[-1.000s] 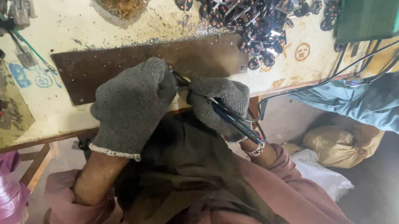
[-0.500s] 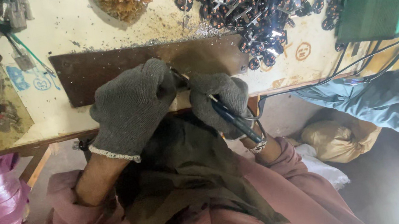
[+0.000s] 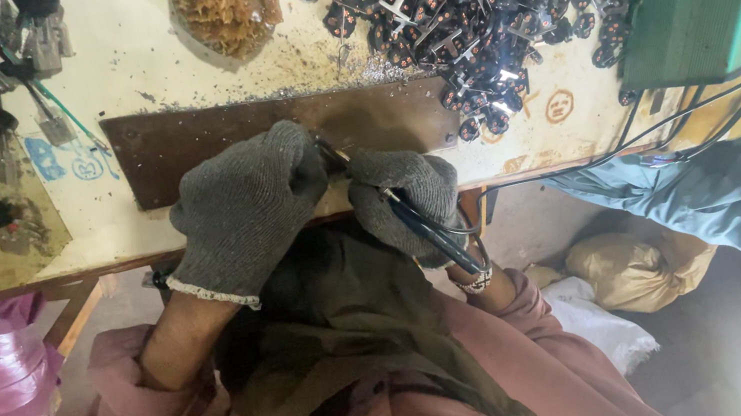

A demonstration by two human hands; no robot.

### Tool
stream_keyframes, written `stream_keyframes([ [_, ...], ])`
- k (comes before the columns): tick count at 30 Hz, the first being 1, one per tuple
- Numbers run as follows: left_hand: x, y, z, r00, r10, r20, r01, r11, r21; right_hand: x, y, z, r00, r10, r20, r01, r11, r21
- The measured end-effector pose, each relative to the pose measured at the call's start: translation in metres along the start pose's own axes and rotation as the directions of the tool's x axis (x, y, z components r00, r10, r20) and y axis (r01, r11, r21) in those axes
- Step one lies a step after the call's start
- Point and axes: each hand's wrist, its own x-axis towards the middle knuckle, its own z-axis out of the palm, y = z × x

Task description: The person solders small electrical components at a workbench, holding a soldering iron in one hand and positioning wires and components with the other. They finish each unit and set it on a large pile of completed components on the bench, then pick up the next piece to repeat the process.

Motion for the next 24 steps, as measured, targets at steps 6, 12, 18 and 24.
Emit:
stream_keyframes([
  [6,0.001,-0.001,-0.001,1.000,0.010,0.003,-0.010,1.000,-0.002,0.034,-0.031,-0.016,0.997,0.071,0.016,-0.071,0.908,0.414],
  [12,-0.004,-0.002,-0.003,0.992,0.090,-0.092,-0.089,0.996,0.011,0.023,-0.040,-0.046,0.783,0.621,0.045,-0.144,0.109,0.984],
  [18,-0.014,0.001,-0.011,1.000,-0.020,-0.016,0.020,0.999,0.034,0.022,-0.049,-0.025,0.881,0.473,0.004,-0.412,0.762,0.499],
  [24,-0.009,0.002,-0.006,0.998,-0.062,-0.016,0.060,0.992,-0.112,0.050,-0.070,-0.009,0.987,0.016,-0.159,0.026,0.965,0.260],
])
